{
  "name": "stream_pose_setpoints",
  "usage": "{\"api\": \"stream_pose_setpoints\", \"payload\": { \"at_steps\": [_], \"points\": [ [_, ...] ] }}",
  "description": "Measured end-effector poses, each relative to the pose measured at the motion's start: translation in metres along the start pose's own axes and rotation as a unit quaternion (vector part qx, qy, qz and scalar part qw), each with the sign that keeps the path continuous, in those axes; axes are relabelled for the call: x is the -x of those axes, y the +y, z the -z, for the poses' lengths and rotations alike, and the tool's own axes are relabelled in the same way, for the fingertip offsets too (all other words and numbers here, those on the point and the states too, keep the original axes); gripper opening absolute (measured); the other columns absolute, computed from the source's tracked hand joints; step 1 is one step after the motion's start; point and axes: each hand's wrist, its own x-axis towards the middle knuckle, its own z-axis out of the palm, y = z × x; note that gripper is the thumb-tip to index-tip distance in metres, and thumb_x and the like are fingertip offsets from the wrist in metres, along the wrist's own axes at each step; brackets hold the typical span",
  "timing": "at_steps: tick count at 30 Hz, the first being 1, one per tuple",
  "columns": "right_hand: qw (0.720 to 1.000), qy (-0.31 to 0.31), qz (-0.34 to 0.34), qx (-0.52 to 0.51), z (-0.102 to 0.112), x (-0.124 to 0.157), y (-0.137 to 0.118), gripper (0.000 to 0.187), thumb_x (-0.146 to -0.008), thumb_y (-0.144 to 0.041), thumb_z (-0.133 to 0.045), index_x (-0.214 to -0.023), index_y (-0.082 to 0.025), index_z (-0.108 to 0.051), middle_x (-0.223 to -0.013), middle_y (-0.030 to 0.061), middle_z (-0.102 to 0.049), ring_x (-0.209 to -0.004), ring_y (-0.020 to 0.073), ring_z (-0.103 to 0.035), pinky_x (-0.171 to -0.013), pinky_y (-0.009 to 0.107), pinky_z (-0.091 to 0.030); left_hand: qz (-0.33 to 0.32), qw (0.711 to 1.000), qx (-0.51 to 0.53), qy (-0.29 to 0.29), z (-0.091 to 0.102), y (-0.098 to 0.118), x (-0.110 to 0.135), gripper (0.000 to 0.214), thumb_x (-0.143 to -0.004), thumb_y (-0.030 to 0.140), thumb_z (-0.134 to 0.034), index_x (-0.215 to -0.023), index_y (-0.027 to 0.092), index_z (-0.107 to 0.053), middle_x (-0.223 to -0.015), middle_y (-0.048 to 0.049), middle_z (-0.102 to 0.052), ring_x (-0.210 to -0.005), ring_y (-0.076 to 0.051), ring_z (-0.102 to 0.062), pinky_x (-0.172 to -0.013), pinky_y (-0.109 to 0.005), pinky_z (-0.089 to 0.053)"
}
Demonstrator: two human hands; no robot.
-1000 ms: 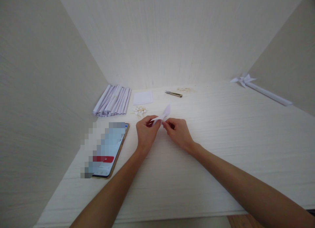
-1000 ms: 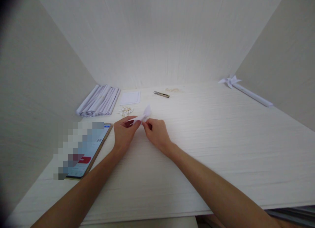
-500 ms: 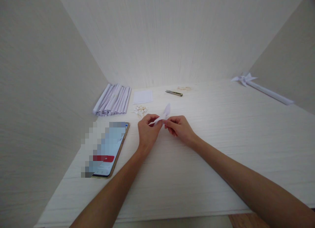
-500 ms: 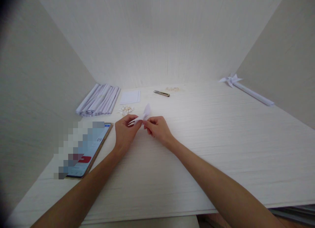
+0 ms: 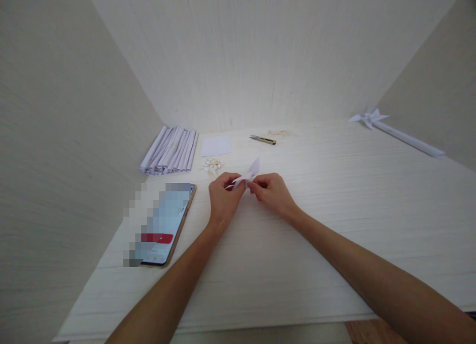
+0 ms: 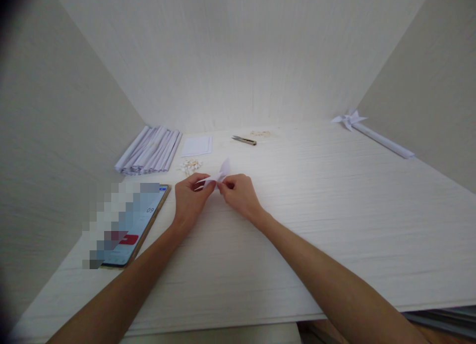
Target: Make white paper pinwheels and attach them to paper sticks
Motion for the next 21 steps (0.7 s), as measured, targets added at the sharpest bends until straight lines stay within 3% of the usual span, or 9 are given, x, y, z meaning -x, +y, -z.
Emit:
{"api": "stream_pose_setpoints", "payload": {
  "at_steps": [3, 5, 8, 11, 13, 18, 21],
  "points": [
    [0.985, -0.063, -0.093, -0.13, 0.0005, -0.0033, 0.0018, 0.024, -0.07, -0.024, -0.042, -0.049, -0.015, -0.048, -0.036, -0.005, -0.039, -0.032, 0.006, -0.03, -0.037, 0.02, -0.022, -0.001, 1.0, 0.001, 0.0, 0.0, -0.0009, 0.0, 0.012, -0.059, 0.019, -0.057, -0.069, 0.013, -0.061, -0.068, -0.0007, -0.062, -0.065, -0.012, -0.058, -0.061, -0.023, -0.046],
    [0.987, -0.06, -0.087, -0.119, 0.0012, -0.0037, 0.0032, 0.024, -0.07, -0.024, -0.042, -0.049, -0.015, -0.048, -0.036, -0.0049, -0.039, -0.032, 0.0061, -0.031, -0.037, 0.02, -0.022, -0.002, 1.0, 0.001, -0.002, -0.0003, -0.0013, -0.0001, 0.012, -0.059, 0.018, -0.057, -0.069, 0.013, -0.061, -0.068, -0.0006, -0.062, -0.065, -0.012, -0.058, -0.062, -0.023, -0.046],
    [0.998, 0.002, 0.016, 0.057, 0.0025, -0.001, 0.0035, 0.025, -0.07, -0.021, -0.045, -0.046, -0.014, -0.049, -0.04, -0.0019, -0.044, -0.038, 0.0072, -0.035, -0.042, 0.021, -0.023, 0.001, 1.0, 0.006, -0.013, -0.0013, -0.0021, -0.0003, 0.012, -0.059, 0.019, -0.057, -0.068, 0.013, -0.061, -0.067, -0.0006, -0.062, -0.065, -0.013, -0.058, -0.062, -0.024, -0.046],
    [0.967, 0.039, 0.105, 0.228, 0.0034, 0.0026, 0.002, 0.024, -0.071, -0.018, -0.044, -0.05, -0.014, -0.053, -0.046, 0.0017, -0.051, -0.043, 0.0088, -0.038, -0.046, 0.023, -0.023, -0.002, 1.0, 0.009, -0.016, -0.0022, -0.0023, -0.0002, 0.012, -0.058, 0.019, -0.058, -0.068, 0.013, -0.062, -0.067, -0.0006, -0.062, -0.066, -0.013, -0.058, -0.063, -0.024, -0.046],
    [0.96, 0.034, 0.116, 0.253, 0.0031, 0.0035, 0.0007, 0.024, -0.072, -0.017, -0.043, -0.053, -0.013, -0.056, -0.048, 0.0022, -0.052, -0.044, 0.0088, -0.039, -0.047, 0.023, -0.023, -0.003, 1.0, 0.007, -0.016, -0.0022, -0.0019, 0.0002, 0.012, -0.059, 0.019, -0.057, -0.069, 0.013, -0.062, -0.068, -0.0008, -0.063, -0.066, -0.013, -0.058, -0.063, -0.024, -0.046],
    [0.993, 0.023, 0.036, 0.106, 0.001, 0.0007, -0.0035, 0.023, -0.069, -0.015, -0.047, -0.046, -0.013, -0.052, -0.042, -0.0021, -0.046, -0.042, 0.0069, -0.038, -0.045, 0.02, -0.024, -0.008, 1.0, -0.004, -0.01, -0.0011, 0.0002, 0.0011, 0.013, -0.059, 0.016, -0.055, -0.069, 0.013, -0.063, -0.069, -0.0015, -0.063, -0.065, -0.013, -0.058, -0.062, -0.023, -0.046],
    [0.999, 0.011, -0.025, 0.026, 0.0001, -0.0003, -0.005, 0.023, -0.068, -0.016, -0.047, -0.045, -0.013, -0.05, -0.038, -0.0039, -0.043, -0.039, 0.0063, -0.037, -0.043, 0.02, -0.025, -0.008, 1.0, 0.003, -0.004, -0.0012, 0.0012, 0.0008, 0.013, -0.059, 0.017, -0.055, -0.069, 0.012, -0.063, -0.068, -0.0017, -0.063, -0.065, -0.013, -0.058, -0.062, -0.023, -0.045]
  ]
}}
